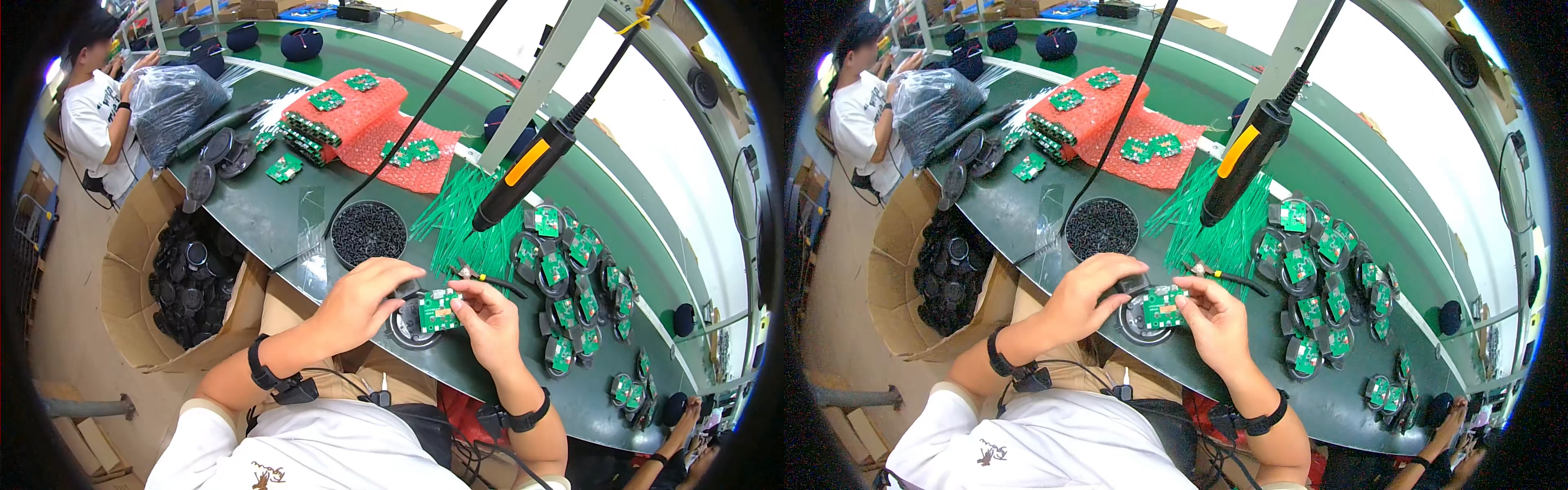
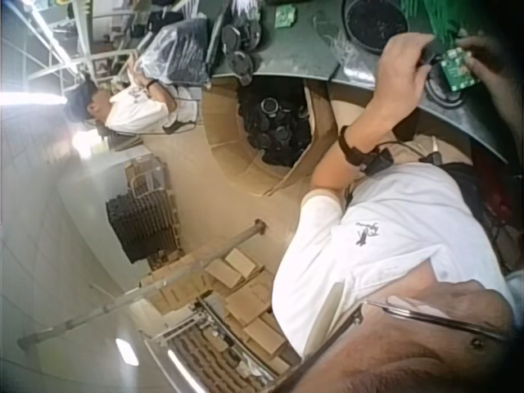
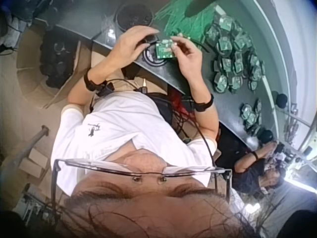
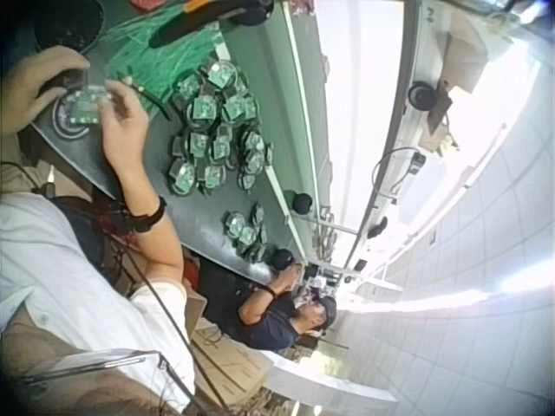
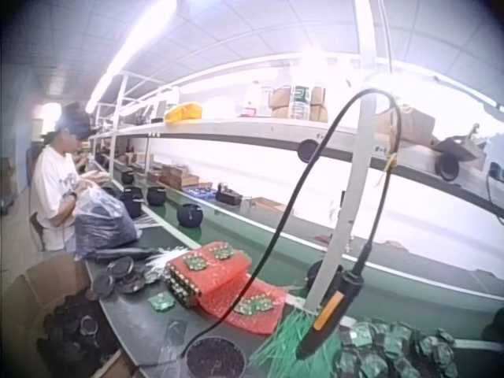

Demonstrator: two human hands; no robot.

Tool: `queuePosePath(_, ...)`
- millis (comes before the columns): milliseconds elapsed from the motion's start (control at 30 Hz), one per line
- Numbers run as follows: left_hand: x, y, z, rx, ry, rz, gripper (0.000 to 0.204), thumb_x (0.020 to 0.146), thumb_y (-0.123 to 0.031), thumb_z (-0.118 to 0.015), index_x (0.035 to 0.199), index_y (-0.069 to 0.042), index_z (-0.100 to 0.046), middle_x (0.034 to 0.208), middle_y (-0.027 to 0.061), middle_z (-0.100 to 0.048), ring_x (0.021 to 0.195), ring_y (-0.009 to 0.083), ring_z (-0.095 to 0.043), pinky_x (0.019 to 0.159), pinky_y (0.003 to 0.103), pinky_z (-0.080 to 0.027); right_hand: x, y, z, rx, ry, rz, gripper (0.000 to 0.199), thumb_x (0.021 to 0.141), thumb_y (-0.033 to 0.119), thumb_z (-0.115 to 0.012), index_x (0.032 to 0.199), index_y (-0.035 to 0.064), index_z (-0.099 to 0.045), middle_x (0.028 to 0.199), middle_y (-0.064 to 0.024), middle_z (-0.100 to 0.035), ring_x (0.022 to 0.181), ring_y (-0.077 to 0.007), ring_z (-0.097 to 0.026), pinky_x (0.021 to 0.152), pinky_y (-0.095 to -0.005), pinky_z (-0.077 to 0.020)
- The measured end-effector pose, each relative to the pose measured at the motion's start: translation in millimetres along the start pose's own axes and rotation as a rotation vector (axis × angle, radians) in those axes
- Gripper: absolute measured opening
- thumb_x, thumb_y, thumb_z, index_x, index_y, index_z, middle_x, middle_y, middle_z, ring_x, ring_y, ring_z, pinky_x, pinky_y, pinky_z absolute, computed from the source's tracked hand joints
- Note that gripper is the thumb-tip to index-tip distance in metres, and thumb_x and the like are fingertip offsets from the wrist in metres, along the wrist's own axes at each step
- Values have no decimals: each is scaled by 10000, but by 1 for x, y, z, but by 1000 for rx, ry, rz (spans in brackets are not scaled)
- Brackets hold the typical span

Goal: Assemble electronic circuit boards into black plastic housings using an electric screwdriver and wire cutters.

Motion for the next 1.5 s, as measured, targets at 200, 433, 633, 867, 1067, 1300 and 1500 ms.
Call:
queuePosePath(200, 4, 0, -4, 196, 262, -129, 433, 801, -86, -812, 1214, -67, -685, 1260, 117, -670, 1126, 346, -591, 976, 438, -519, 0, 2, -1, -14, -20, 123, 244, 987, -50, -673, 1227, -12, -655, 1204, -76, -686, 1044, -119, -669, 903, -259, -549)
queuePosePath(433, -23, -26, 7, 301, 361, 79, 582, 791, -309, -875, 1282, -88, -655, 1093, 138, -634, 1040, 330, -625, 885, 434, -512, 2, -1, 0, 89, 27, 25, 216, 984, -49, -679, 1196, -46, -636, 1167, -122, -729, 1019, -135, -695, 911, -283, -571)
queuePosePath(633, -15, -38, 6, 45, 134, 40, 535, 882, -176, -822, 1349, -28, -607, 987, 103, -661, 910, 263, -683, 810, 388, -559, -5, 2, -10, -12, 140, 44, 238, 980, -55, -682, 1212, -53, -630, 1189, -136, -732, 1037, -146, -704, 916, -296, -583)
queuePosePath(867, -16, -5, -17, -702, 85, 431, 362, 1031, 7, -626, 1390, 1, -581, 1187, 85, -684, 917, 120, -690, 786, 294, -599, -6, 8, -14, 69, 154, 42, 579, 915, -85, -731, 1434, -4, -486, 1462, -175, -547, 1244, -228, -630, 974, -341, -583)
queuePosePath(1067, -18, 3, -18, -1037, 154, 585, 286, 1049, -26, -614, 1330, 28, -623, 1104, 91, -704, 875, 135, -704, 780, 288, -603, -8, 31, -24, 271, 330, 160, 705, 857, -153, -716, 1490, -4, -443, 1488, -166, -508, 1325, -292, -599, 1025, -392, -581)
queuePosePath(1300, -21, -11, -9, -811, 308, 685, 333, 995, -118, -728, 1299, -3, -656, 1073, 87, -718, 899, 162, -700, 753, 303, -579, -5, 8, -2, 49, 106, 220, 316, 916, -65, -748, 1215, -16, -660, 1153, -83, -671, 1063, -156, -672, 908, -301, -582)
queuePosePath(1500, -30, -19, 3, 120, 65, 44, 922, 696, -278, -928, 1482, -45, -505, 1266, 186, -626, 1177, 385, -617, 995, 454, -503, 0, 9, -8, -136, -49, 115, 291, 951, -6, -750, 1231, 4, -668, 1059, -49, -712, 874, -92, -686, 706, -231, -590)
Point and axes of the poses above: each hand's wrist, its own x-axis towards the middle knuckle, its own z-axis out of the back of the hand, y = z × x, the point moved 3 cm from there along x, towards the middle knuckle
